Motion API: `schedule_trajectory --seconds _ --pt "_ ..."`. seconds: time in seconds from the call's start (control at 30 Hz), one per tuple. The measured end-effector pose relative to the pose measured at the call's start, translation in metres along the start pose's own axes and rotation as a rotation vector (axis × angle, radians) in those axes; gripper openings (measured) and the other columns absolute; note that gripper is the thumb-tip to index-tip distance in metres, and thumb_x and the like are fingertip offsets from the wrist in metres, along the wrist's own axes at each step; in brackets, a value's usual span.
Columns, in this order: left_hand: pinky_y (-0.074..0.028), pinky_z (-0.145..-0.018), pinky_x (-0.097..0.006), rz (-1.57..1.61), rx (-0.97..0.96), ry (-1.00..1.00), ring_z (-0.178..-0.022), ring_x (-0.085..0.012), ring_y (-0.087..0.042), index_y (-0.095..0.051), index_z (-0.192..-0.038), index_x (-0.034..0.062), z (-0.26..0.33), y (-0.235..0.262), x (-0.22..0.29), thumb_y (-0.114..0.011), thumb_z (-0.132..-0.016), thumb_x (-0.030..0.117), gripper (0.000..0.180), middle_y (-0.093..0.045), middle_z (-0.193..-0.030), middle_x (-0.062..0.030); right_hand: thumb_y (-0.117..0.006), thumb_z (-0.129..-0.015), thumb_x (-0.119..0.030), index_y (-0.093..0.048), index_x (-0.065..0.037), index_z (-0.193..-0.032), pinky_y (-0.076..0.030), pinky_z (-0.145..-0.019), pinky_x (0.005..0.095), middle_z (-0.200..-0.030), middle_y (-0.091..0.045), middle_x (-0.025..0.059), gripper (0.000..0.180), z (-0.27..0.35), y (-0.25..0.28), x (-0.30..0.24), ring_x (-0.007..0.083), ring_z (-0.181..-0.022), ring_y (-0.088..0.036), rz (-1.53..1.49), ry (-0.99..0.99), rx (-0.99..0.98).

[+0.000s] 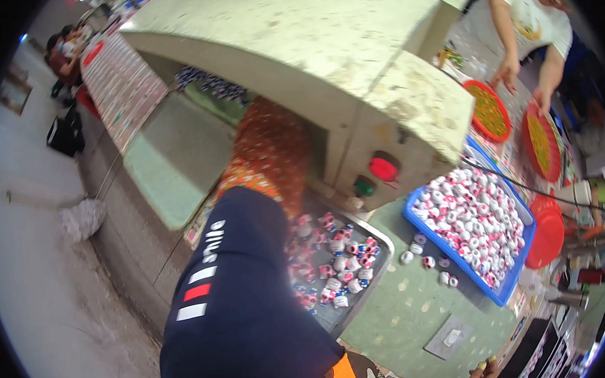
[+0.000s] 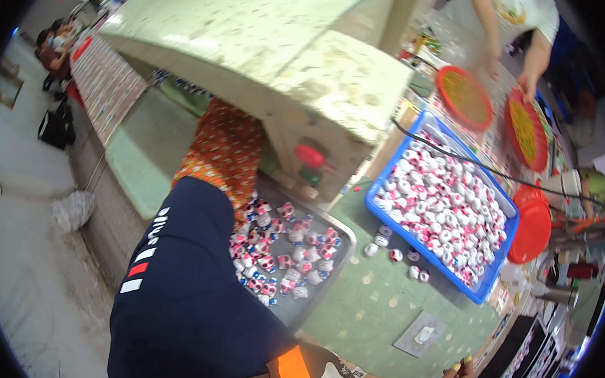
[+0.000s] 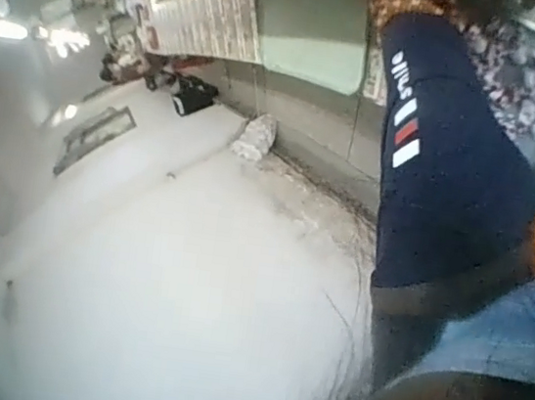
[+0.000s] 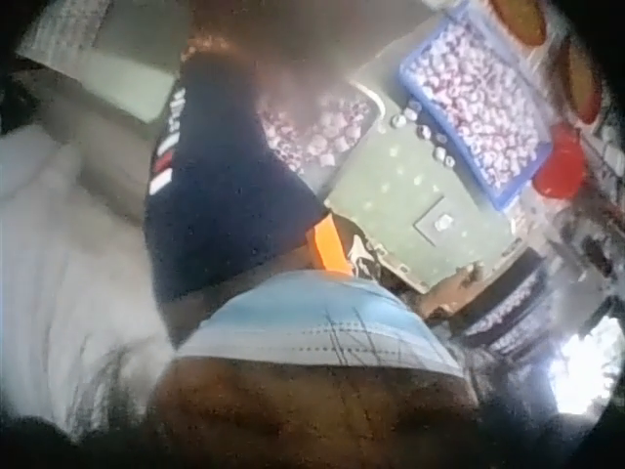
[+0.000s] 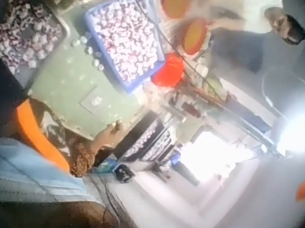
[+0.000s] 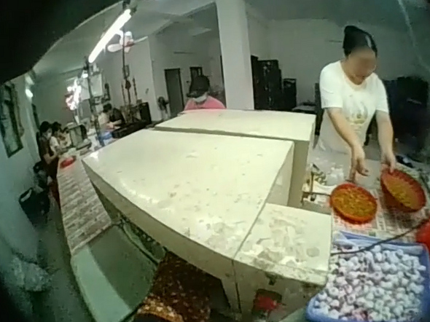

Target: The person assembles small plastic toy parts by hand at a factory workbench, using a magnifying glass to aid in the precise assembly.

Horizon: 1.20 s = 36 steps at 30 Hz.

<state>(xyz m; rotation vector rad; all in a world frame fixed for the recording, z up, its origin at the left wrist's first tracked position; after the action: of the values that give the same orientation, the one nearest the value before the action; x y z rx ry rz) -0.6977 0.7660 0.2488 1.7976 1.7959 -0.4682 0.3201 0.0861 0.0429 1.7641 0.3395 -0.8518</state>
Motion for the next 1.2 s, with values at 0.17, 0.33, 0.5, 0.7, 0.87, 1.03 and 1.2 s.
schedule_trajectory --seconds 0.17,0.33,0.5,0.7,0.87,1.03,1.2 --pt "-0.036 -0.078 -0.067 -0.05 0.229 -0.102 -0.125 -0.0413 -0.036 -0.045 -0.139 0.0229 0.109 0.076 0.114 -0.048 -0.096 0.051 0.051 -0.044 -0.135 -0.0163 -0.052 -0.099 -0.004 -0.055 0.004 -0.125 -0.044 -0.091 0.0265 -0.118 -0.058 0.0077 0.027 -0.017 -0.032 -0.063 0.0161 -0.105 -0.057 -0.14 0.063 0.076" --pt "-0.037 -0.073 -0.062 -0.16 0.398 -0.125 -0.12 -0.0388 -0.039 -0.047 -0.136 0.0216 0.21 0.152 0.084 -0.049 -0.096 0.049 0.048 -0.046 -0.13 -0.0151 -0.053 -0.096 0.002 -0.057 0.002 -0.113 -0.044 -0.081 0.0258 -0.107 -0.056 0.0078 0.018 -0.006 -0.034 -0.105 0.0156 -0.095 -0.054 0.01 0.243 0.003" --pt "-0.037 -0.069 -0.056 -0.418 0.553 -0.113 -0.114 -0.0364 -0.042 -0.049 -0.133 0.0203 0.242 0.154 0.004 -0.05 -0.096 0.047 0.045 -0.048 -0.124 -0.0139 -0.053 -0.089 0.009 -0.059 0.003 -0.105 -0.042 -0.07 0.0275 -0.1 -0.057 0.0113 0.018 0.004 -0.032 -0.124 0.0178 -0.084 -0.053 0.03 0.359 0.001" --pt "-0.038 -0.063 -0.05 -0.679 0.74 -0.113 -0.107 -0.0335 -0.045 -0.051 -0.13 0.0188 0.307 0.195 -0.054 -0.051 -0.097 0.044 0.042 -0.051 -0.117 -0.0125 -0.054 -0.085 0.012 -0.06 0.004 -0.104 -0.041 -0.067 0.027 -0.098 -0.057 0.0121 0.022 0.017 -0.02 -0.117 0.0184 -0.08 -0.052 0.049 0.379 0.01" --pt "-0.039 -0.059 -0.044 -0.953 0.856 -0.136 -0.101 -0.031 -0.048 -0.053 -0.127 0.0175 0.342 0.197 -0.091 -0.051 -0.097 0.042 0.039 -0.053 -0.112 -0.0113 -0.053 -0.085 0.013 -0.06 0.004 -0.104 -0.041 -0.067 0.0266 -0.098 -0.057 0.0118 0.022 0.016 -0.013 -0.114 0.0178 -0.079 -0.052 0.037 0.372 0.009" --pt "-0.04 -0.054 -0.039 -1.218 0.961 -0.18 -0.095 -0.0286 -0.051 -0.055 -0.124 0.0162 0.36 0.174 -0.115 -0.052 -0.097 0.04 0.036 -0.055 -0.106 -0.0101 -0.053 -0.086 0.013 -0.06 0.005 -0.104 -0.041 -0.067 0.0267 -0.098 -0.057 0.0118 0.022 0.013 -0.011 -0.123 0.0179 -0.08 -0.052 0.043 0.407 0.025" --pt "-0.041 -0.05 -0.034 -1.537 1.081 -0.311 -0.089 -0.0261 -0.054 -0.057 -0.121 0.0149 0.387 0.135 -0.149 -0.053 -0.098 0.038 0.033 -0.057 -0.1 -0.0089 -0.053 -0.088 0.012 -0.06 0.005 -0.106 -0.045 -0.074 0.0281 -0.103 -0.058 0.0125 0.02 0.014 -0.009 -0.105 0.0203 -0.087 -0.055 0.034 0.377 -0.025"
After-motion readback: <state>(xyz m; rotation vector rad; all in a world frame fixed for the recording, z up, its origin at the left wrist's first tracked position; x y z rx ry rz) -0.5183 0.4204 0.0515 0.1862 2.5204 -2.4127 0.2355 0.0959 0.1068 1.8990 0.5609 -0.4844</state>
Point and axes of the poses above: each hand's wrist, its own z-axis away from the middle knuckle, its own y-axis out of the back of the hand, x = y × z, the point moved 8 cm from there along -z, towards the middle knuckle
